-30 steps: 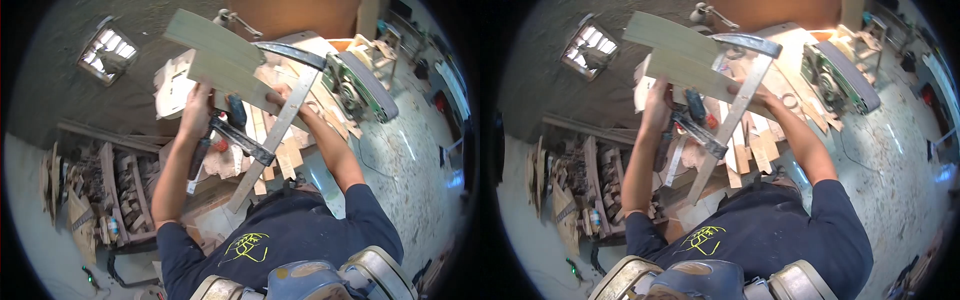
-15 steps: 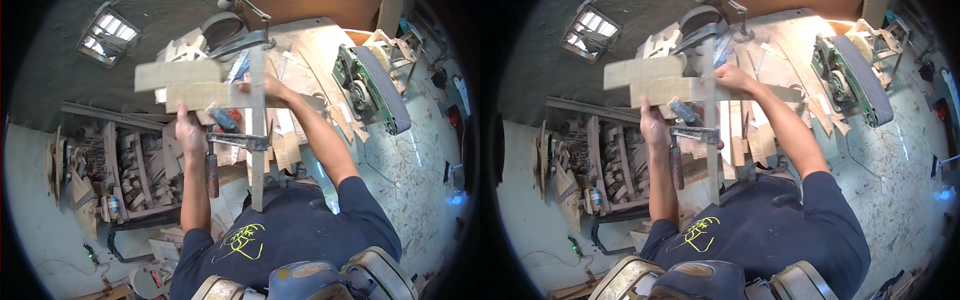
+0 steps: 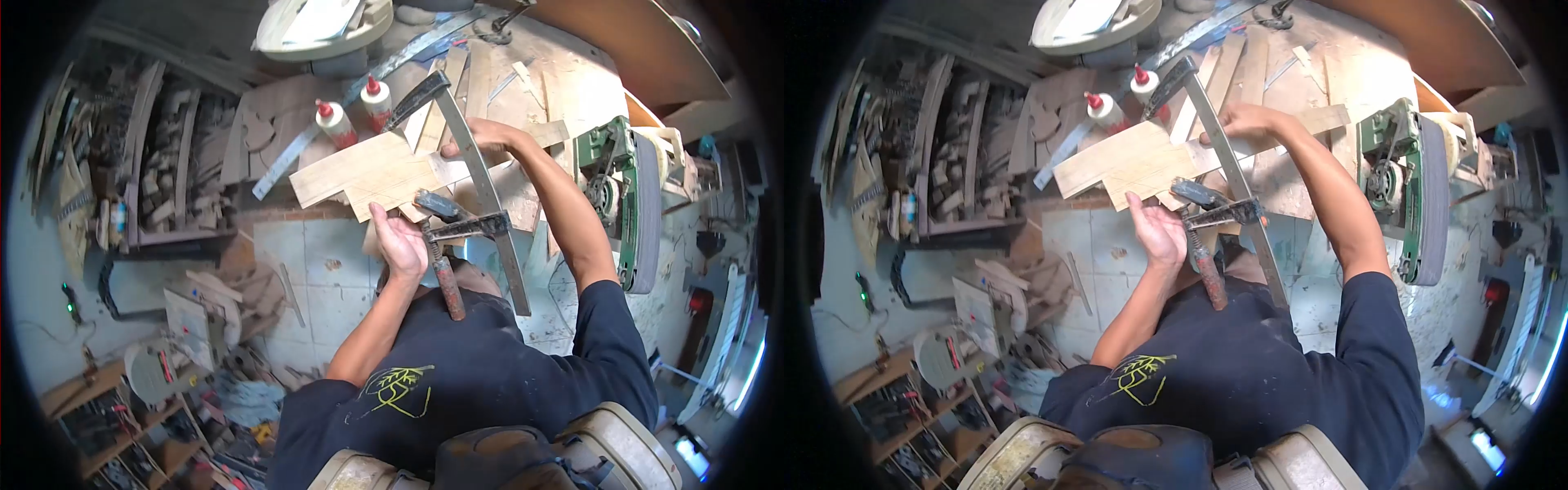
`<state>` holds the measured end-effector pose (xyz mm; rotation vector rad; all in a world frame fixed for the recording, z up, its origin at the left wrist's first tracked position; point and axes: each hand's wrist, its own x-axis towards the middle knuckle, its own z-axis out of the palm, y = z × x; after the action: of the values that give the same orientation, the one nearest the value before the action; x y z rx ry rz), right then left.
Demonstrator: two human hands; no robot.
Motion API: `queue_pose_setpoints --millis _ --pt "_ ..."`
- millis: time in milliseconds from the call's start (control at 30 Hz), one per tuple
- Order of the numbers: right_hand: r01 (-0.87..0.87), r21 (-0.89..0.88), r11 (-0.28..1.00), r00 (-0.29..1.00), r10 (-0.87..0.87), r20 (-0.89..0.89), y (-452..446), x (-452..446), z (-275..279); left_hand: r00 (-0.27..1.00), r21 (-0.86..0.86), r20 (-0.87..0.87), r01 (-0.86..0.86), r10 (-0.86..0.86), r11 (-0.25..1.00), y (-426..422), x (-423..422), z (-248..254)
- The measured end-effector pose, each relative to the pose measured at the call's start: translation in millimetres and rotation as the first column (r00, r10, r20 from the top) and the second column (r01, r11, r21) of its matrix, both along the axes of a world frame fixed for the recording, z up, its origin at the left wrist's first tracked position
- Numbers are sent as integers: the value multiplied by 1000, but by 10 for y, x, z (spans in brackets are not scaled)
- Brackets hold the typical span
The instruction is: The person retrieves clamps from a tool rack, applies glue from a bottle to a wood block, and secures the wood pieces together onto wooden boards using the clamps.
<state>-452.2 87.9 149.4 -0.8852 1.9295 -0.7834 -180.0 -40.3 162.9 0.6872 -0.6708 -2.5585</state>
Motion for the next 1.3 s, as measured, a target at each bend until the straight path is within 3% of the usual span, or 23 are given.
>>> queue_pose_setpoints --millis 67,200,333,433,633,733,800,833,867,933,1000,1100,1167,1267,1300 --pt "-28 65 997 1000 29 -9 23 83 -190 996 2 92 2 -2 1000 92 104 -280" --pt "-144 193 971 988 151 -23 -55 55 -635 997 84 22 -75 74 994 211 48 -724" --pt "-95 216 972 975 135 -177 -51 68 -944 998 194 -12 -53 56 980 152 -28 -1265" --pt "-110 299 948 946 192 -263 -61 65 -960 996 175 40 -84 78 981 134 -133 -1478" --pt "-94 115 989 909 132 -395 86 146 -1074 996 220 78 -69 53 973 198 -118 -1579" --pt "-38 -153 987 780 -66 -623 186 305 -1062 995 248 91 -66 45 967 193 -132 -1685" --pt "97 -322 942 701 -294 -649 261 429 -953 995 245 97 -38 15 969 171 -100 -1799" --pt "158 -405 901 649 -404 -645 318 542 -892 992 241 129 -18 -14 970 164 -84 -1779" --pt "314 -390 866 699 -489 -522 416 681 -842 986 238 159 3 -42 971 155 -79 -1757" --pt "594 -288 751 705 -659 -262 712 971 -713 976 251 200 31 -83 968 136 -61 -1746" --pt "760 -86 644 646 -763 -4 1103 1277 -868 969 282 224 40 -106 959 126 -32 -1776" --pt "783 -71 617 621 -771 143 1492 1784 -1215 956 252 267 56 -125 966 132 -10 -1875" --pt "767 3 642 626 -749 216 1455 1962 -1139 917 212 351 120 -191 970 109 14 -1848" --pt "590 -121 798 807 -585 81 1171 1939 -1117 873 188 418 188 -252 964 67 66 -1913" --pt "500 -46 865 865 -498 55 1063 1860 -1052 864 182 428 206 -266 962 54 64 -1934"
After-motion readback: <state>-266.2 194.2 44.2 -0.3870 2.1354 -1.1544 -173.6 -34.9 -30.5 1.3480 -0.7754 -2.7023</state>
